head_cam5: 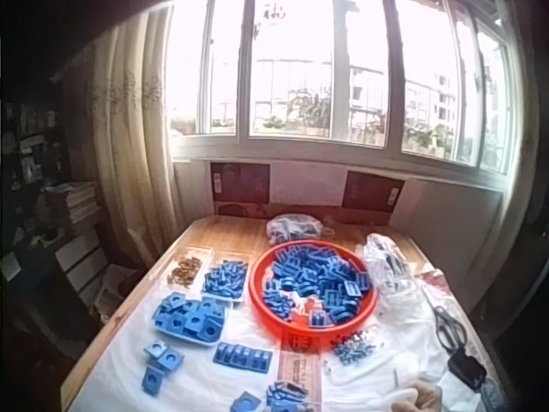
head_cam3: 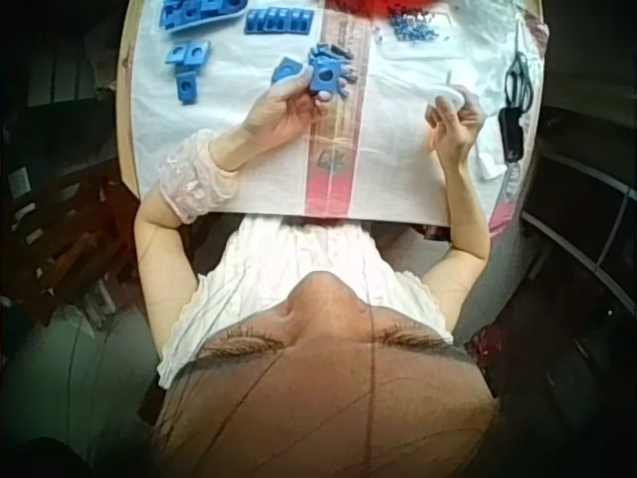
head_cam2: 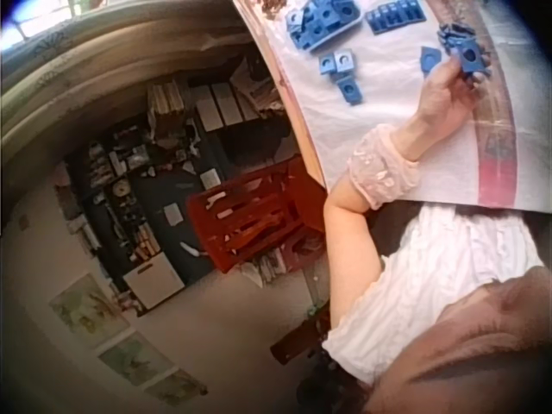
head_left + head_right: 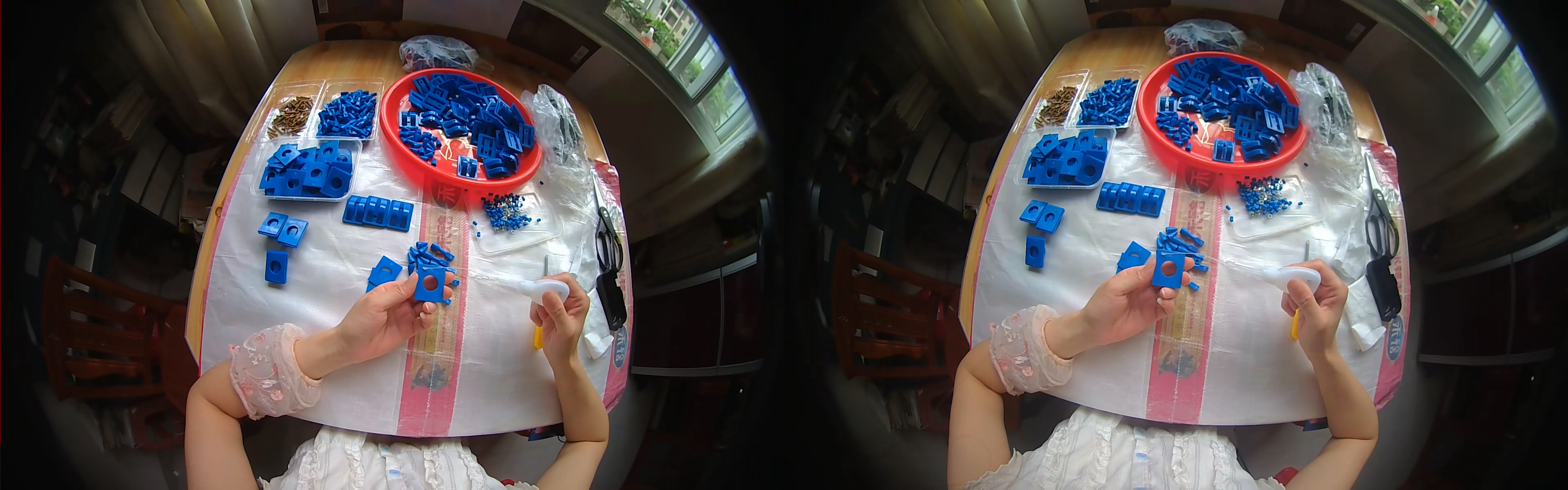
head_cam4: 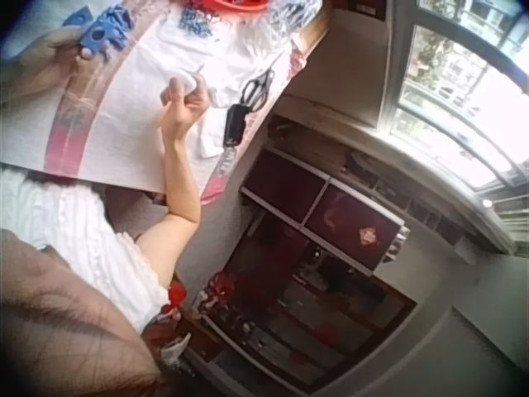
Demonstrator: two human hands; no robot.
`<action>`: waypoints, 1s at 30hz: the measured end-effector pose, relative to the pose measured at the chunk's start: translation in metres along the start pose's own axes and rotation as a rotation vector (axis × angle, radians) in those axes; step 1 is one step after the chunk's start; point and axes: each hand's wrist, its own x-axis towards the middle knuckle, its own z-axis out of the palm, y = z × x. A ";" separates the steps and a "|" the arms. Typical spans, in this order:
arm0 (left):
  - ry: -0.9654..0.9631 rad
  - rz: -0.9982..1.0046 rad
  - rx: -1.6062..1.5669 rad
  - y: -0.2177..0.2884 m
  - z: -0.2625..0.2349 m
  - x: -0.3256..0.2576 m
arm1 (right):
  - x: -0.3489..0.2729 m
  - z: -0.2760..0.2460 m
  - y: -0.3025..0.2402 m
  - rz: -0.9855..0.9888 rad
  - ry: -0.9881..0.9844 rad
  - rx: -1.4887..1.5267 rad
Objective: Assembling blue plastic fixture components by inserting small pins and applying adhesive.
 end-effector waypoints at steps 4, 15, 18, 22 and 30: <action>0.008 -0.005 0.007 0.000 0.002 0.001 | -0.001 0.000 -0.002 0.011 0.000 0.020; 0.019 -0.014 0.026 0.001 0.004 0.000 | -0.001 -0.001 -0.001 0.010 -0.002 0.012; 0.014 -0.022 0.015 0.001 0.002 0.000 | -0.001 -0.001 -0.001 0.013 -0.003 0.021; 0.010 -0.021 0.017 0.001 0.002 0.000 | -0.001 0.000 -0.001 0.012 -0.002 0.017; 0.015 -0.017 0.038 0.000 0.001 0.000 | -0.001 0.000 -0.001 0.007 0.000 0.009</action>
